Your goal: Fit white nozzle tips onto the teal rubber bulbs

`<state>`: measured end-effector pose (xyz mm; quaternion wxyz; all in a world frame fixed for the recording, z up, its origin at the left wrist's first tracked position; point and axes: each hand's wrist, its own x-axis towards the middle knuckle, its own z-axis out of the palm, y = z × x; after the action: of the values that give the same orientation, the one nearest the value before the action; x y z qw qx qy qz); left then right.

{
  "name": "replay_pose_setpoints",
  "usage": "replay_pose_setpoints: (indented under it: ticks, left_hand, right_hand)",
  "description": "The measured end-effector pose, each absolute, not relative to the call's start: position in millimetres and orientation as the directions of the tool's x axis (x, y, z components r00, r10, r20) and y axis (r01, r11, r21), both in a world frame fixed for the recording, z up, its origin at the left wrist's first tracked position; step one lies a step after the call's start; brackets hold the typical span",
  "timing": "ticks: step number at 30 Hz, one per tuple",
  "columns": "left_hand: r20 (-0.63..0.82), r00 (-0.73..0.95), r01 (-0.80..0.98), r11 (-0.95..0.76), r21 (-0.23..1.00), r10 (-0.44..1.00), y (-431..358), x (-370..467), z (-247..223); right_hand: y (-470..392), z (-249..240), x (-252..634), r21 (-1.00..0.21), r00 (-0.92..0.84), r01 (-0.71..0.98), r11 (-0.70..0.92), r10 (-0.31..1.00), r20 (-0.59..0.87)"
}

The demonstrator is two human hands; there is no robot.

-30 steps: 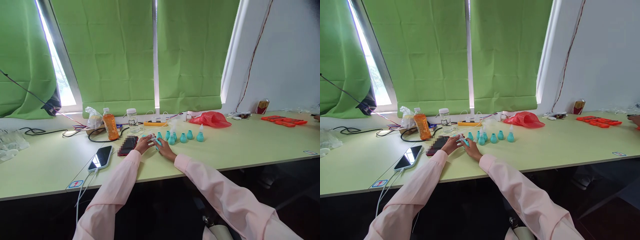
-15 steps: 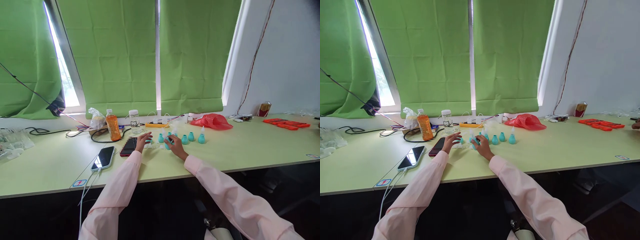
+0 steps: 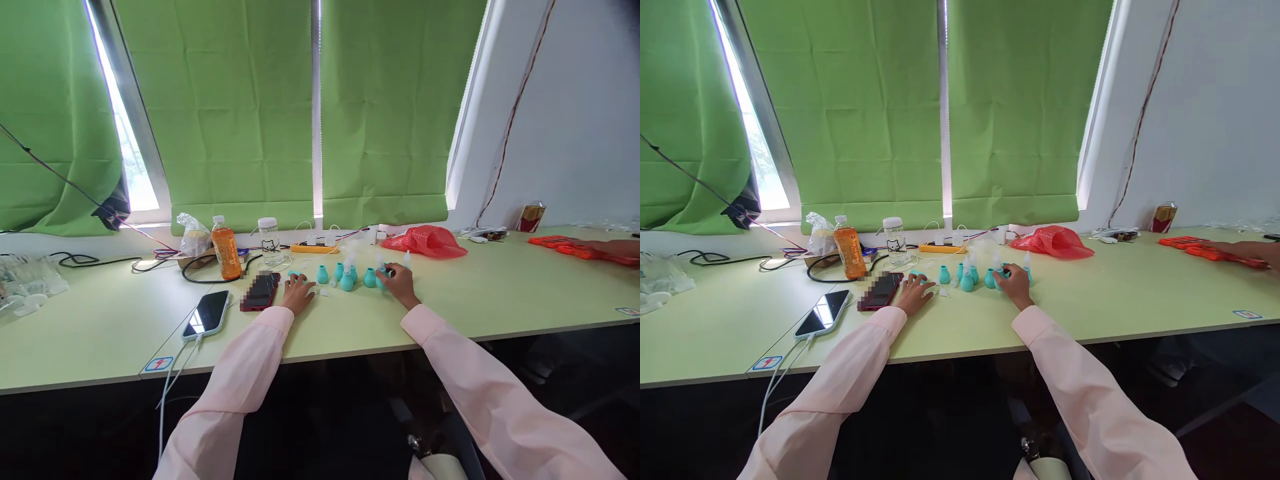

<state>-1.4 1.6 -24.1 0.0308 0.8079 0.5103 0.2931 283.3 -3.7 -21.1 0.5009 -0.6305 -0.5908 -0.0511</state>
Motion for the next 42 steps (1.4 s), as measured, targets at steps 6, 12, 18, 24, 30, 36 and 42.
replay_pose_setpoints:
  ticks: [6,12,18,24,30,36,42]
  left_hand:
    - [0.422,0.302,0.883,-0.417,0.214,0.855,4.2,-1.8,-27.4]
    - [0.421,0.317,0.891,-0.419,0.175,0.850,6.3,0.3,-30.2]
    - [0.430,0.328,0.871,-0.445,0.207,0.841,5.8,5.9,-29.9]
    - [0.454,0.305,0.841,-0.460,0.285,0.838,7.1,7.4,-29.9]
    - [0.484,0.234,0.802,-0.449,0.393,0.843,9.7,5.9,-30.6]
    - [0.513,0.154,0.721,-0.451,0.525,0.844,8.2,3.3,-25.7]
    - [0.523,0.135,0.668,-0.467,0.579,0.842,5.0,3.8,-21.5]
  right_hand:
    - [-1.6,-22.3,292.4,-0.566,0.371,0.824,0.020,0.736,0.567]
    - [-0.5,-24.2,292.3,-0.535,0.385,0.844,-0.028,0.726,0.569]
    - [-7.6,-18.6,288.8,-0.470,0.379,0.883,-0.006,0.601,0.704]
    - [-25.8,-9.6,259.2,-0.123,-0.015,0.969,0.214,0.550,0.835]
    - [-24.5,-11.6,195.9,0.255,-0.521,0.840,0.479,0.582,0.625]
    - [-11.5,-11.9,154.6,0.330,-0.585,0.811,0.483,0.676,0.448]
    - [-11.1,-9.8,149.1,0.313,-0.507,0.857,0.410,0.781,0.365]
